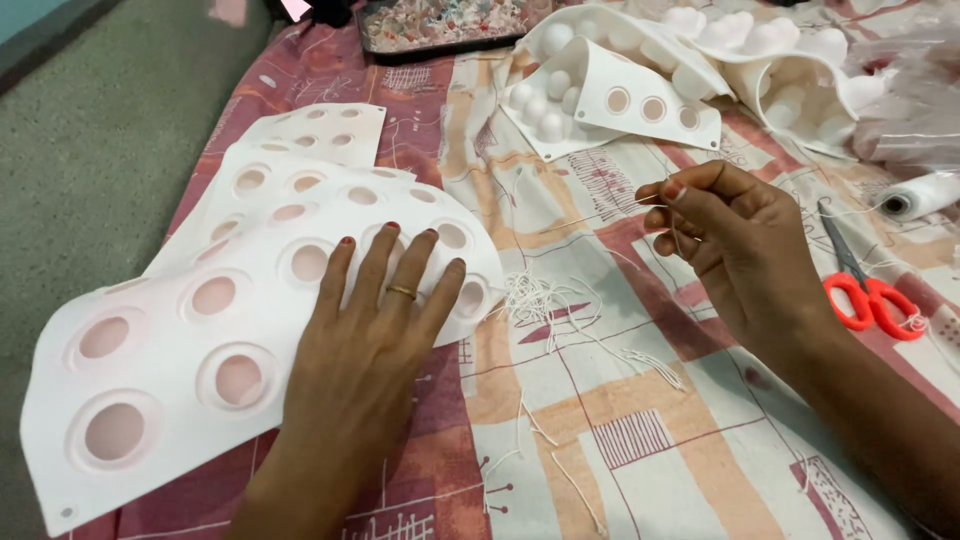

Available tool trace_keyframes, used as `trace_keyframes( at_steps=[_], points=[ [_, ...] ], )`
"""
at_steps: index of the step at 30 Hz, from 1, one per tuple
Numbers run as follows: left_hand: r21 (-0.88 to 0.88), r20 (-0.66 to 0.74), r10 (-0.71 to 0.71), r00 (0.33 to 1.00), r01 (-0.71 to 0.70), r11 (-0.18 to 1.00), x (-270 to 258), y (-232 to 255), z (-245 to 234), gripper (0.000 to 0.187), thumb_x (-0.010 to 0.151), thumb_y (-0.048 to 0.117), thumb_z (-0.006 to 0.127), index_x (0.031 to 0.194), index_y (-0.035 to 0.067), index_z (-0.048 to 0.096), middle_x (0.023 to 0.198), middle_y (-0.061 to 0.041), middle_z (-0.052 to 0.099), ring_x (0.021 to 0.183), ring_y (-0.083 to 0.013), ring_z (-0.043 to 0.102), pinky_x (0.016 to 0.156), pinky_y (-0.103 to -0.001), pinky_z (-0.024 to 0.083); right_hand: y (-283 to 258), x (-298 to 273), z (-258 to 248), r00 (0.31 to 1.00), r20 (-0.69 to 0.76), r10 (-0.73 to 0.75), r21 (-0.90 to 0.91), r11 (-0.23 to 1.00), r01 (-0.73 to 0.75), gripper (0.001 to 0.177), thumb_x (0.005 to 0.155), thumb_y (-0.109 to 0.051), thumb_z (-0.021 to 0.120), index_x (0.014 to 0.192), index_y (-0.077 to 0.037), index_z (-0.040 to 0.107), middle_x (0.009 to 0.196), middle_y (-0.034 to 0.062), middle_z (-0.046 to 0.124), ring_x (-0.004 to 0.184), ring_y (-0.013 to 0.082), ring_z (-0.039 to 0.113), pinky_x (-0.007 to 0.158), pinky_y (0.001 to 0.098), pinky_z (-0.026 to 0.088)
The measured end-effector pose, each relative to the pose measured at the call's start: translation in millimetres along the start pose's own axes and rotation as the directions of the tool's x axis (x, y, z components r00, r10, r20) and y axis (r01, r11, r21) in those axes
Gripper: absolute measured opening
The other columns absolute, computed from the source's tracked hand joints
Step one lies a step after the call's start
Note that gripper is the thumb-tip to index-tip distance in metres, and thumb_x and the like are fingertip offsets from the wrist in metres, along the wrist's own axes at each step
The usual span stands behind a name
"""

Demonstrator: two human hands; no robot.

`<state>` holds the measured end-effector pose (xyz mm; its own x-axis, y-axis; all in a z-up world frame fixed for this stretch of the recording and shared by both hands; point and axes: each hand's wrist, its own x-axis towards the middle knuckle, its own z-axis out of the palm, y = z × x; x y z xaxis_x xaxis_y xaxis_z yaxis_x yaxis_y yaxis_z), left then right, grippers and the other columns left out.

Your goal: Preparing and threading wicks through silicone candle molds.

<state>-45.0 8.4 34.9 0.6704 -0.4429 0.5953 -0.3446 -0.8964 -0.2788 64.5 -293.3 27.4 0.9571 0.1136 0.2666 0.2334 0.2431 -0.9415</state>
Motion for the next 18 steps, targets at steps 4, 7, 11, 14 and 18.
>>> trace_keyframes(
  at_steps=[4, 7, 11, 14, 18],
  points=[
    [0.062, 0.003, 0.092, 0.996, -0.092, 0.994, 1, 6, 22, 0.052, 0.078, 0.007, 0.064, 0.13, 0.007, 0.063, 0.142, -0.013, 0.058, 0.136, -0.0331, 0.047, 0.115, -0.053, 0.033, -3, -1, 3, 0.999, -0.029, 0.024, -0.015, 1.0, -0.024, 0.007, 0.1, -0.004, 0.062, 0.105, -0.002, 0.066, 0.103, 0.0108, 0.071, 0.09, 0.0142, 0.068, 0.077, 0.0285, 0.055],
    [0.081, 0.011, 0.144, 0.99, -0.144, 0.986, 6, 8, 35, 0.044, 0.082, 0.009, 0.066, 0.127, 0.006, 0.065, 0.137, -0.011, 0.061, 0.131, -0.0302, 0.053, 0.112, -0.05, 0.039, -3, -3, 4, 1.0, 0.008, -0.02, -0.003, 1.0, 0.02, 0.008, 0.1, -0.004, 0.062, 0.106, -0.001, 0.066, 0.104, 0.0107, 0.071, 0.09, 0.0137, 0.068, 0.079, 0.0276, 0.055],
    [-0.006, 0.098, -0.091, 0.991, 0.092, 0.996, 22, 4, 23, 0.027, 0.089, 0.011, 0.066, 0.114, 0.006, 0.071, 0.115, -0.012, 0.07, 0.105, -0.0288, 0.065, 0.09, -0.045, 0.05, -5, -6, 4, 0.995, -0.012, -0.101, -0.073, 0.992, 0.1, 0.006, 0.101, -0.004, 0.064, 0.106, -0.001, 0.066, 0.105, 0.0112, 0.073, 0.089, 0.0132, 0.068, 0.075, 0.028, 0.055],
    [-0.237, 0.118, -0.35, 0.929, 0.368, 0.899, 22, 2, 7, 0.019, 0.093, 0.018, 0.063, 0.104, 0.007, 0.074, 0.096, -0.014, 0.073, 0.086, -0.0335, 0.068, 0.076, -0.047, 0.053, -7, -13, 7, 0.979, 0.009, -0.205, -0.18, 0.962, 0.204, 0.006, 0.102, -0.003, 0.065, 0.106, 0.001, 0.065, 0.105, 0.0132, 0.074, 0.088, 0.014, 0.068, 0.073, 0.0281, 0.056],
    [-0.32, 0.401, -0.642, 0.654, 0.756, 0.571, 22, 3, -18, 0.028, 0.097, 0.033, 0.058, 0.096, 0.013, 0.077, 0.071, -0.019, 0.071, 0.066, -0.04, 0.069, 0.067, -0.051, 0.051, -7, -33, 21, 0.927, 0.164, -0.336, -0.271, 0.889, 0.37, 0.011, 0.098, 0.001, 0.065, 0.108, 0.004, 0.064, 0.104, 0.0157, 0.075, 0.091, 0.0179, 0.074, 0.071, 0.0301, 0.063]
  ],
)
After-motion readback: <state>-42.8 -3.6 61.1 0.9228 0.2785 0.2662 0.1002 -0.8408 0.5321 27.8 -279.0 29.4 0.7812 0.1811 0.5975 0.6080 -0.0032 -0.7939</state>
